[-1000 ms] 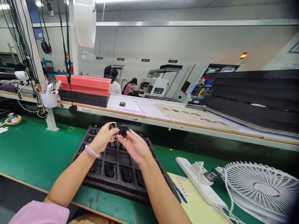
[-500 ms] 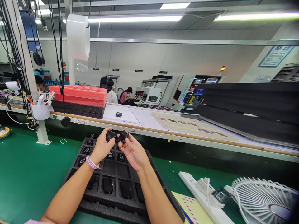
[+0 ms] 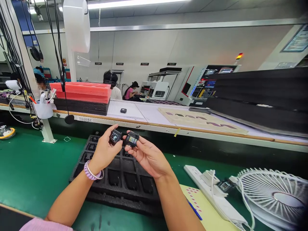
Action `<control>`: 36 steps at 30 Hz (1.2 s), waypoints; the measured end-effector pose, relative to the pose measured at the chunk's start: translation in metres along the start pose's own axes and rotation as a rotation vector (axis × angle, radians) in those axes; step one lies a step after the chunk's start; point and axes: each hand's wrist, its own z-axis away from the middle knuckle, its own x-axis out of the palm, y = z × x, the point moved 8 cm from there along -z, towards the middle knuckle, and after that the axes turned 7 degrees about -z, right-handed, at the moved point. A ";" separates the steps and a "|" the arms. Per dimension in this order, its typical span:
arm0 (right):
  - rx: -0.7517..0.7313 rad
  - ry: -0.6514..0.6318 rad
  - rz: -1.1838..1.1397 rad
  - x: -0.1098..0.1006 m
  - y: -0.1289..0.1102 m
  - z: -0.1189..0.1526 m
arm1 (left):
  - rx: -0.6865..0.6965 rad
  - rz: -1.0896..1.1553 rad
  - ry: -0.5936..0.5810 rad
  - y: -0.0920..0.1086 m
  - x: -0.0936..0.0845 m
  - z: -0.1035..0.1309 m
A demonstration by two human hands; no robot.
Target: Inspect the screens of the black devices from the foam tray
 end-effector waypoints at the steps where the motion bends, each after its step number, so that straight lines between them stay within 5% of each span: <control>1: 0.000 -0.011 -0.009 0.003 0.000 0.002 | 0.001 -0.001 0.002 0.002 0.000 0.002; 26: -0.020 -0.107 -0.080 0.007 0.002 -0.004 | -0.034 0.105 0.015 -0.002 0.002 0.000; 36: 0.009 -0.075 -0.078 0.001 0.009 -0.007 | 0.014 -0.015 0.069 -0.001 -0.001 -0.003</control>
